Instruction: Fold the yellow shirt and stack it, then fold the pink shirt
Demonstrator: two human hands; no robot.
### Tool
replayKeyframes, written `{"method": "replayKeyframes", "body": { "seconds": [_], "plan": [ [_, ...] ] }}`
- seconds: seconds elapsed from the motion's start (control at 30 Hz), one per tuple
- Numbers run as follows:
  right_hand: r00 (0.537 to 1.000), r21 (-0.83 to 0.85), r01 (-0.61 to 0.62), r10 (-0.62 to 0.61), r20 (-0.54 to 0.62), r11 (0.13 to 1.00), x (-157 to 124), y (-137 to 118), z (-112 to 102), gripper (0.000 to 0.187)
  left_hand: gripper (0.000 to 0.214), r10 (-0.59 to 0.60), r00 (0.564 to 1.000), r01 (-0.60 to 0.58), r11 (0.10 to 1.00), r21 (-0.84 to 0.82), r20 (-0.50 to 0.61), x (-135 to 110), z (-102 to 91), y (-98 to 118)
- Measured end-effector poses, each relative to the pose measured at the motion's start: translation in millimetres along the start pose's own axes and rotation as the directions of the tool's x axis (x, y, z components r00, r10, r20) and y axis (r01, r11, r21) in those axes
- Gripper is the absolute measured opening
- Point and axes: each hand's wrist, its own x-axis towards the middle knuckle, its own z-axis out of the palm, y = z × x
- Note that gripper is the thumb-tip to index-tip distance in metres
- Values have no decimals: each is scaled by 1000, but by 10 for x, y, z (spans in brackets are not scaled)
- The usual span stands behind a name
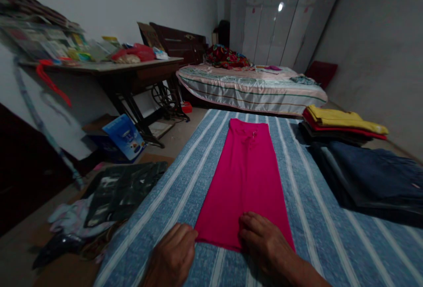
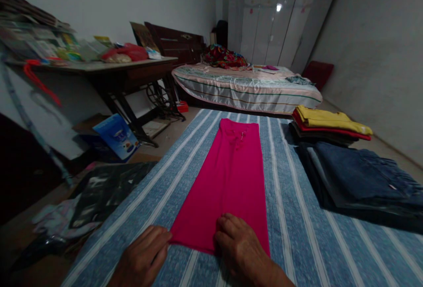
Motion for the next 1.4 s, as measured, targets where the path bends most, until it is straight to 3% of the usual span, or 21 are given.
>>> {"method": "replayKeyframes", "body": {
  "seconds": [0.37, 0.57, 0.83, 1.03, 1.27, 1.4],
  "plan": [
    [999, 51, 31, -30, -23, 998, -153, 71, -32, 30, 17, -46, 991, 52, 997, -50, 125, -32, -35, 5],
    [999, 72, 28, -26, -21, 997, -173, 40, -81, 31, 20, -67, 995, 68, 998, -11, 79, 9, 3, 29],
    [999, 39, 35, -35, 2, 999, -60, -22, -78, 23, 17, -26, 991, 31, 999, -37, 133, 104, 44, 27],
    [999, 124, 44, -45, 4, 991, 62, -19, -37, 17, 21, 2, 996, 3, 999, -47, 92, 124, 66, -2],
    [995, 244, 94, -84, -51, 965, 129, -31, -142, 20, 26, 61, 996, -61, 998, -11, 62, 86, 61, -55],
    [996, 192, 85, -83, -18, 978, 120, -41, -129, 21, 28, 63, 995, -64, 998, 15, 72, 47, 40, -80]
  ]
}}
